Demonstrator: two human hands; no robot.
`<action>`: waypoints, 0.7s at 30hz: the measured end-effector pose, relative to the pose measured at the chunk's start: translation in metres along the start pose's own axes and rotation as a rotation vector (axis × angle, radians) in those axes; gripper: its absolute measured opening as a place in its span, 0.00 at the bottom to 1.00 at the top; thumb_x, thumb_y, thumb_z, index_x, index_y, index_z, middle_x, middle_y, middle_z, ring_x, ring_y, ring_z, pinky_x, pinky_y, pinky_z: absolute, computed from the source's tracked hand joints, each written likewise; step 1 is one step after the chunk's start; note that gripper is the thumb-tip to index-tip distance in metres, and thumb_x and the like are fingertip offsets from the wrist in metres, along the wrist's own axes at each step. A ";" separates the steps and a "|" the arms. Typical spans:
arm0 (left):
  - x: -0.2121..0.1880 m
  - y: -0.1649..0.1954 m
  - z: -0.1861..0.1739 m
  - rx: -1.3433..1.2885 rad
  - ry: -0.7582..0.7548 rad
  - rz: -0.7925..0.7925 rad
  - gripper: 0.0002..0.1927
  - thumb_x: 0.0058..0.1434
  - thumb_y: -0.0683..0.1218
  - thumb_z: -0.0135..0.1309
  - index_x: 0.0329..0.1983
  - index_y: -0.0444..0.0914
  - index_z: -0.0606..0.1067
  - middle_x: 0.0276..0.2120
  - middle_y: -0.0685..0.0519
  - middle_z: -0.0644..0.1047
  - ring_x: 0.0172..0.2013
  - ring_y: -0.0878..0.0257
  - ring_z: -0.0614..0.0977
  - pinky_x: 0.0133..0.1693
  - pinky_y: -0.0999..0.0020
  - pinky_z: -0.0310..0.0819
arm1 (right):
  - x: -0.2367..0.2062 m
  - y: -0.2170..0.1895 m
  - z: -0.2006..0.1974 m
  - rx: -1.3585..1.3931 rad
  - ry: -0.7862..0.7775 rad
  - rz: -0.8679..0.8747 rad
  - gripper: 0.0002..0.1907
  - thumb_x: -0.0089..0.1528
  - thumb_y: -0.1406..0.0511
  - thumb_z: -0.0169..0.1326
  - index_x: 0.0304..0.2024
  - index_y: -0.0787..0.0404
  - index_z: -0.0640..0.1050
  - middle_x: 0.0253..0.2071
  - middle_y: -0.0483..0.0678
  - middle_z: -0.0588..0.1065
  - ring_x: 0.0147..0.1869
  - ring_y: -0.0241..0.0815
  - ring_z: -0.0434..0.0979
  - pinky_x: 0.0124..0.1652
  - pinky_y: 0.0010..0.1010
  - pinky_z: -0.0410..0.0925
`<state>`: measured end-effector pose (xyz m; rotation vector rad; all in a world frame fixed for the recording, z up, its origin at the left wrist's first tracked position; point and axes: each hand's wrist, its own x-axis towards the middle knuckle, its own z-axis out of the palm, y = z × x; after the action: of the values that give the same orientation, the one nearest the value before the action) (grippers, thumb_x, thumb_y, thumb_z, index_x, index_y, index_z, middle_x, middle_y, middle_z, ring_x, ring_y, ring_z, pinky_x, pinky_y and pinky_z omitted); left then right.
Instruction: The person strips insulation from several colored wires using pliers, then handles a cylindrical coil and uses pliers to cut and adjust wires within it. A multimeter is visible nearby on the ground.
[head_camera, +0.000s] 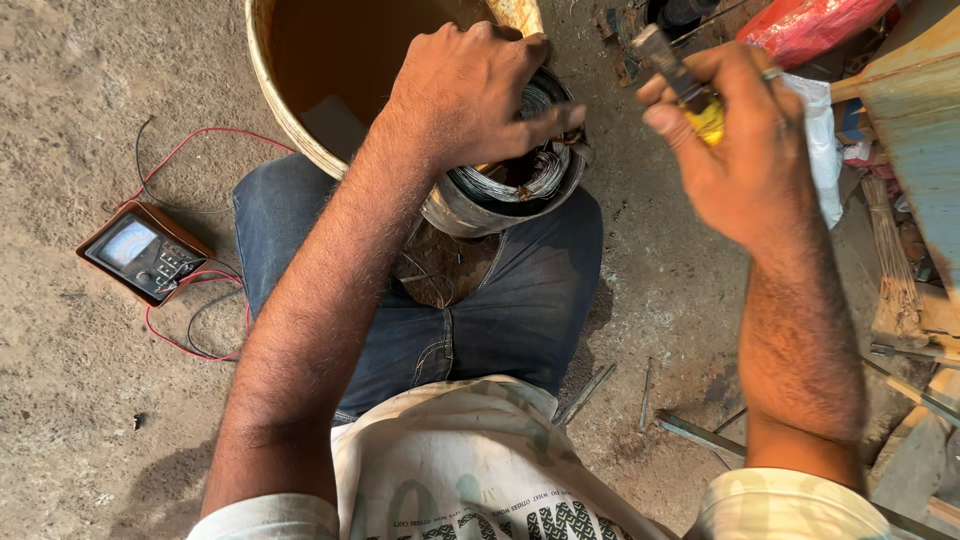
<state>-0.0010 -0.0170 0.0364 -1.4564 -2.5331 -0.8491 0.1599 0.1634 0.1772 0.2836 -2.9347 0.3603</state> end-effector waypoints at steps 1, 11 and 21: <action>0.000 0.000 0.001 0.004 0.098 0.014 0.41 0.62 0.80 0.48 0.50 0.41 0.81 0.22 0.44 0.79 0.22 0.56 0.84 0.23 0.55 0.79 | 0.000 0.001 -0.003 0.006 0.001 0.022 0.10 0.75 0.69 0.58 0.48 0.68 0.71 0.47 0.53 0.79 0.55 0.48 0.83 0.54 0.39 0.74; 0.003 0.006 -0.007 0.009 -0.144 -0.039 0.55 0.48 0.85 0.56 0.59 0.36 0.73 0.20 0.46 0.78 0.22 0.54 0.83 0.21 0.60 0.80 | 0.008 -0.012 -0.001 -0.470 -0.007 -0.111 0.13 0.64 0.61 0.65 0.43 0.63 0.79 0.41 0.49 0.77 0.51 0.50 0.75 0.47 0.46 0.67; 0.003 -0.001 -0.003 -0.041 -0.090 -0.029 0.44 0.50 0.72 0.67 0.59 0.39 0.72 0.24 0.43 0.80 0.25 0.50 0.84 0.24 0.55 0.82 | 0.024 -0.002 -0.044 -1.012 -0.052 -0.383 0.11 0.63 0.67 0.62 0.49 0.52 0.83 0.44 0.37 0.77 0.45 0.34 0.73 0.44 0.31 0.64</action>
<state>-0.0036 -0.0166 0.0400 -1.5067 -2.6220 -0.8642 0.1429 0.1689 0.2239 0.6526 -2.5951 -1.1380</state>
